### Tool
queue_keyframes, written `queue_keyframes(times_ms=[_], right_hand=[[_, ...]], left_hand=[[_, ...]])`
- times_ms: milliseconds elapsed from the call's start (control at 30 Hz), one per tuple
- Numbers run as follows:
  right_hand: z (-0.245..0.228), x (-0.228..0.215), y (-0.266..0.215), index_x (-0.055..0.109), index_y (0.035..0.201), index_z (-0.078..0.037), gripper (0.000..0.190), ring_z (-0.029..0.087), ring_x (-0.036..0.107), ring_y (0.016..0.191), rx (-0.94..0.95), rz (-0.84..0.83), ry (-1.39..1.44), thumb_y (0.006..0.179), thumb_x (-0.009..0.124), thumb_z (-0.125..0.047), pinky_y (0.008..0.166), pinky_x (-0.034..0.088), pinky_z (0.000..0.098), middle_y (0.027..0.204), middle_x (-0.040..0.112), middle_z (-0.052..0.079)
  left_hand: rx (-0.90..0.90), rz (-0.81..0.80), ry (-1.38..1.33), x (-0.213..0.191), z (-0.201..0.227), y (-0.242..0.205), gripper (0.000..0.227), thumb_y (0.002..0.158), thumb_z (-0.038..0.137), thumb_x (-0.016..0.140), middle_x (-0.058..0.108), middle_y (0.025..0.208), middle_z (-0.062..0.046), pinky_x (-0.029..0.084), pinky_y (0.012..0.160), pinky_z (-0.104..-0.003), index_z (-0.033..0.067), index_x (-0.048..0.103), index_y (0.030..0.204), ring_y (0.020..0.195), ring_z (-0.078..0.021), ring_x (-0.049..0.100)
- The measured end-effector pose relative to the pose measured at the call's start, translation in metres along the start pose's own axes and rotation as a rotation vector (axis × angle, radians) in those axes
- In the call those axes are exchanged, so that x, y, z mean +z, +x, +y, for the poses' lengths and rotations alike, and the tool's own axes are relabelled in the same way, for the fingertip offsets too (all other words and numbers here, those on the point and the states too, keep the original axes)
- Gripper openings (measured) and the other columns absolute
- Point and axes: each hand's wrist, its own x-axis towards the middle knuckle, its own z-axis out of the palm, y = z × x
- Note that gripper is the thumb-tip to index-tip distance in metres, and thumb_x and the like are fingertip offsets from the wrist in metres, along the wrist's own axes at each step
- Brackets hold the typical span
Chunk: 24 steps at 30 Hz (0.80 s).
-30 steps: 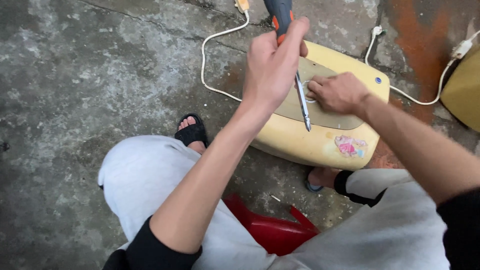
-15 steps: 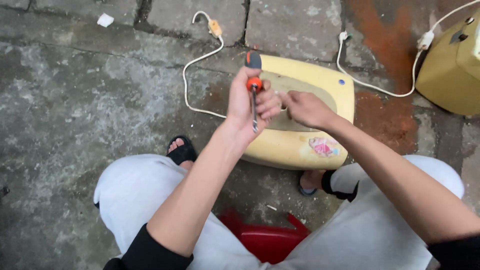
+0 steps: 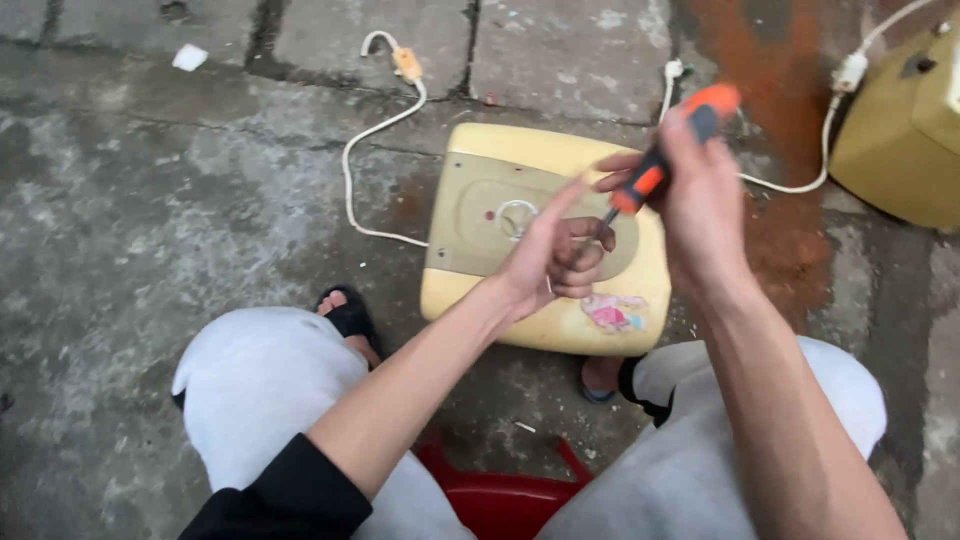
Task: Removing mounting screws and disassembling the internal components of a water heater using a screwdriver.
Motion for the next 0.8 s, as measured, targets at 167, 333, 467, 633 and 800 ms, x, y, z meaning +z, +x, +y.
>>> queue_keyframes(times_ms=[167, 333, 467, 633, 800], right_hand=[[-0.031, -0.019, -0.019, 0.040, 0.123, -0.012, 0.039, 0.015, 0.075, 0.085, -0.208, 0.171, -0.028, 0.104, 0.045, -0.046, 0.079, 0.065, 0.0268, 0.088, 0.067, 0.004], [-0.031, -0.031, -0.020, 0.040, 0.123, -0.012, 0.040, 0.015, 0.073, 0.079, -0.179, 0.189, -0.026, 0.103, 0.047, -0.046, 0.072, 0.063, 0.0254, 0.088, 0.068, 0.006], [-0.027, -0.040, -0.016, 0.040, 0.126, -0.013, 0.039, 0.015, 0.074, 0.082, -0.233, 0.174, 0.015, 0.105, 0.047, -0.045, 0.072, 0.063, 0.0249, 0.089, 0.066, 0.005], [-0.027, -0.046, -0.017, 0.040, 0.121, -0.013, 0.038, 0.015, 0.072, 0.085, -0.241, 0.179, 0.068, 0.103, 0.050, -0.045, 0.077, 0.065, 0.0286, 0.089, 0.063, 0.005], [-0.023, -0.049, -0.019, 0.041, 0.123, -0.013, 0.037, 0.016, 0.072, 0.080, -0.256, 0.148, -0.002, 0.105, 0.048, -0.045, 0.073, 0.063, 0.0263, 0.090, 0.066, 0.006]], left_hand=[[-0.042, -0.207, -0.128, -0.021, -0.012, 0.019, 0.097, 0.092, 0.086, 0.022, 0.016, 0.061, 0.006, 0.013, 0.049, -0.027, -0.0011, 0.061, 0.112, 0.049, -0.0097, 0.014], [-0.002, -0.235, 0.161, 0.000, -0.008, 0.018, 0.106, 0.088, 0.084, 0.010, 0.016, 0.058, 0.009, 0.011, 0.047, -0.026, -0.0027, 0.059, 0.125, 0.046, -0.0083, 0.011], [0.074, -0.162, 0.427, -0.001, -0.014, 0.019, 0.110, 0.080, 0.088, 0.010, 0.022, 0.056, 0.011, 0.008, 0.052, -0.024, 0.0037, 0.062, 0.128, 0.049, -0.0059, 0.013], [0.109, -0.121, 0.506, 0.001, -0.015, 0.020, 0.112, 0.078, 0.089, 0.009, 0.024, 0.057, 0.011, 0.009, 0.053, -0.025, 0.0054, 0.061, 0.132, 0.050, -0.0061, 0.015], [0.125, -0.137, 0.515, 0.002, -0.018, 0.024, 0.112, 0.079, 0.088, 0.009, 0.028, 0.056, 0.010, 0.011, 0.054, -0.024, 0.0049, 0.059, 0.135, 0.050, -0.0064, 0.018]])
